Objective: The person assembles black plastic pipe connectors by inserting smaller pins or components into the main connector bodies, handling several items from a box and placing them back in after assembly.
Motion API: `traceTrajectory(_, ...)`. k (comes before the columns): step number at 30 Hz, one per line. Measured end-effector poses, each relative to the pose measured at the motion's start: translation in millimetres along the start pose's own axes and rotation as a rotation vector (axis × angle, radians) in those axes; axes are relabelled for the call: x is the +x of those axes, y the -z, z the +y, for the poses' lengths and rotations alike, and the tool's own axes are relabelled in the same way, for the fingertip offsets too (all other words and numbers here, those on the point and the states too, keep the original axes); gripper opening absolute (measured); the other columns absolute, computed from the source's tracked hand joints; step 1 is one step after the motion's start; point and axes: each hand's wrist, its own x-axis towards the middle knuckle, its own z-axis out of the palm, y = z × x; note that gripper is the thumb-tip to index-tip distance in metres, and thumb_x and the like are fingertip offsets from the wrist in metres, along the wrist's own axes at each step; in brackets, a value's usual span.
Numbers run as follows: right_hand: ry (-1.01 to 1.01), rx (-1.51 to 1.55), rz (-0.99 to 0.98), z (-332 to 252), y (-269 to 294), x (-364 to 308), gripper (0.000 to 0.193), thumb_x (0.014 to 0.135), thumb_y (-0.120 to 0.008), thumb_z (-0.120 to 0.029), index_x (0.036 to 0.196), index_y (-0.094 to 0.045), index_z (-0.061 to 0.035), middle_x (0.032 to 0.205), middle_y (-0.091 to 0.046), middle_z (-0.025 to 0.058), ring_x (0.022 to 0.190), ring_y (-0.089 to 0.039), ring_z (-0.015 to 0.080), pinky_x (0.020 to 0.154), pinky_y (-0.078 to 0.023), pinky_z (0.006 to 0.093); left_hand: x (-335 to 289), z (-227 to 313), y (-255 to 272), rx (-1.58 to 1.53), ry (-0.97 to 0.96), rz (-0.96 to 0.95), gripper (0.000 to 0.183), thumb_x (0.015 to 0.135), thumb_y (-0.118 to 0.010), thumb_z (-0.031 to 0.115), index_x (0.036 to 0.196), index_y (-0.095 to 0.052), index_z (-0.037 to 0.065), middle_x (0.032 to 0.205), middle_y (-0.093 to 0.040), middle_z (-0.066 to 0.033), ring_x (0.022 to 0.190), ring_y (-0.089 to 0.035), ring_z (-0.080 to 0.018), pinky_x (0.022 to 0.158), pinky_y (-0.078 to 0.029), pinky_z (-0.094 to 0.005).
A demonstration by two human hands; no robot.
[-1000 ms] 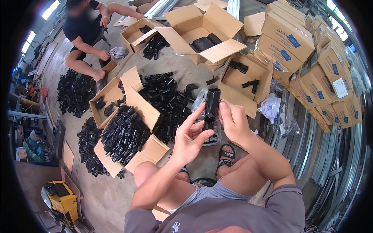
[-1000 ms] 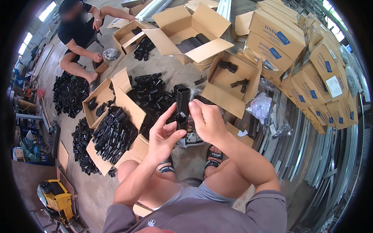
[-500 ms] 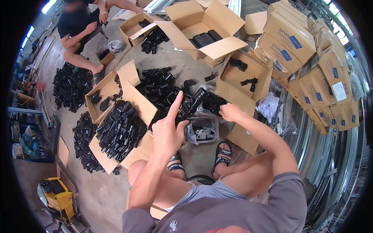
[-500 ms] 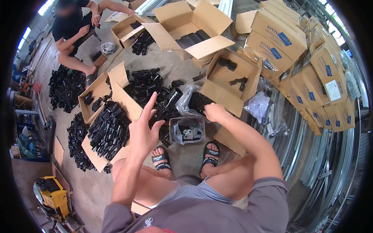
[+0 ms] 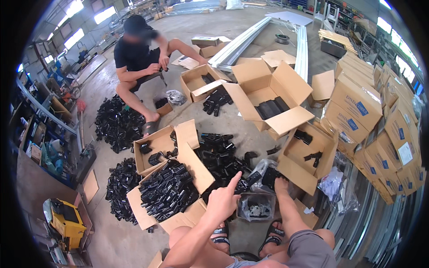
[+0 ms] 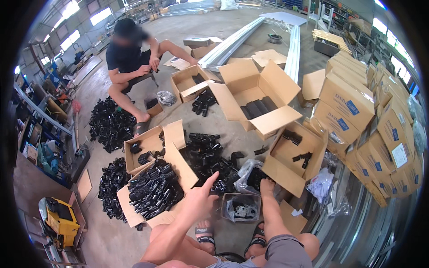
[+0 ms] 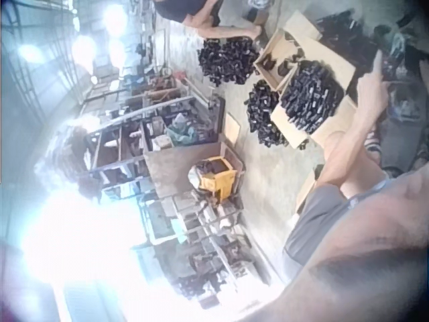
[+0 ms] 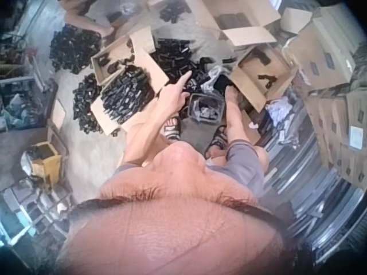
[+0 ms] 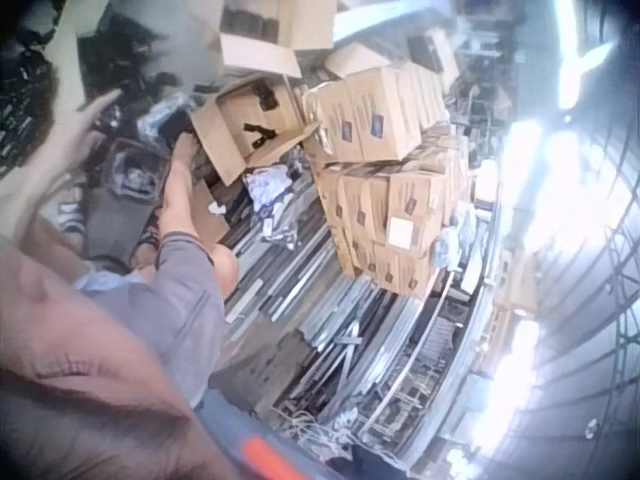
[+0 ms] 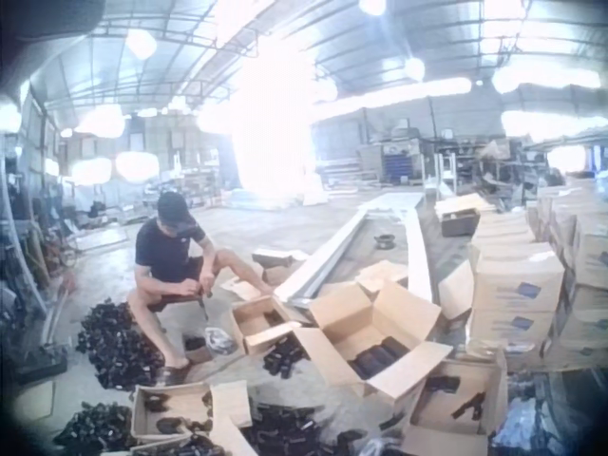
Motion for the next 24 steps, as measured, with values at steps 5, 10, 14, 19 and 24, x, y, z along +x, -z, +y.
traceTrajectory(5, 0.245, -0.16, 0.009, -3, 8, -11, 0.022, 0.09, -0.055, -0.011, 0.099, -0.075, -0.0063, 0.114, -0.067, 0.0126, 0.111, -0.062, 0.0301, 0.089, -0.054, 0.0424, -4, 0, -1, -0.031, 0.006, 0.049, 0.077, 0.08, -0.073, 0.013, 0.149, -0.038, 0.018, 0.067, -0.064, -0.0228, 0.065, -0.064, -0.0425, 0.064, -0.05, -0.0515)
traceTrajectory(10, 0.202, -0.127, -0.015, 11, 4, -16, 0.022, 0.091, -0.054, -0.011, 0.098, -0.075, -0.0075, 0.114, -0.065, 0.0097, 0.113, -0.061, 0.0295, 0.091, -0.053, 0.0428, -2, 4, -7, -0.041, -0.009, 0.032, 0.077, 0.08, -0.073, 0.014, 0.149, -0.038, 0.019, 0.072, -0.066, -0.0231, 0.07, -0.065, -0.0426, 0.065, -0.052, -0.0512)
traceTrajectory(14, 0.284, -0.106, -0.049, 1, 6, -22, 0.023, 0.093, -0.052, -0.011, 0.103, -0.072, -0.0079, 0.114, -0.066, 0.0104, 0.112, -0.062, 0.0292, 0.094, -0.051, 0.044, -9, 6, -4, -0.04, -0.018, 0.051, 0.077, 0.081, -0.073, 0.015, 0.149, -0.037, 0.019, 0.072, -0.066, -0.0228, 0.07, -0.066, -0.0424, 0.066, -0.052, -0.051)
traceTrajectory(19, 0.276, -0.152, -0.079, 11, 8, -21, 0.022, 0.093, -0.052, -0.01, 0.104, -0.07, -0.0059, 0.116, -0.066, 0.0144, 0.111, -0.063, 0.0317, 0.093, -0.052, 0.0443, -9, 6, -10, -0.025, -0.059, 0.051, 0.076, 0.082, -0.072, 0.015, 0.149, -0.038, 0.02, 0.071, -0.066, -0.022, 0.07, -0.066, -0.0416, 0.066, -0.052, -0.0503)
traceTrajectory(24, 0.341, 0.202, -0.101, 3, 35, -35, 0.022, 0.092, -0.059, -0.019, 0.105, -0.059, -0.0013, 0.096, -0.069, 0.025, 0.092, -0.067, 0.0435, 0.083, -0.054, 0.0503, -11, 6, -2, -0.023, -0.031, 0.08, 0.075, 0.08, -0.073, 0.015, 0.147, -0.041, 0.021, 0.074, -0.066, -0.0239, 0.071, -0.065, -0.0433, 0.067, -0.052, -0.0518)
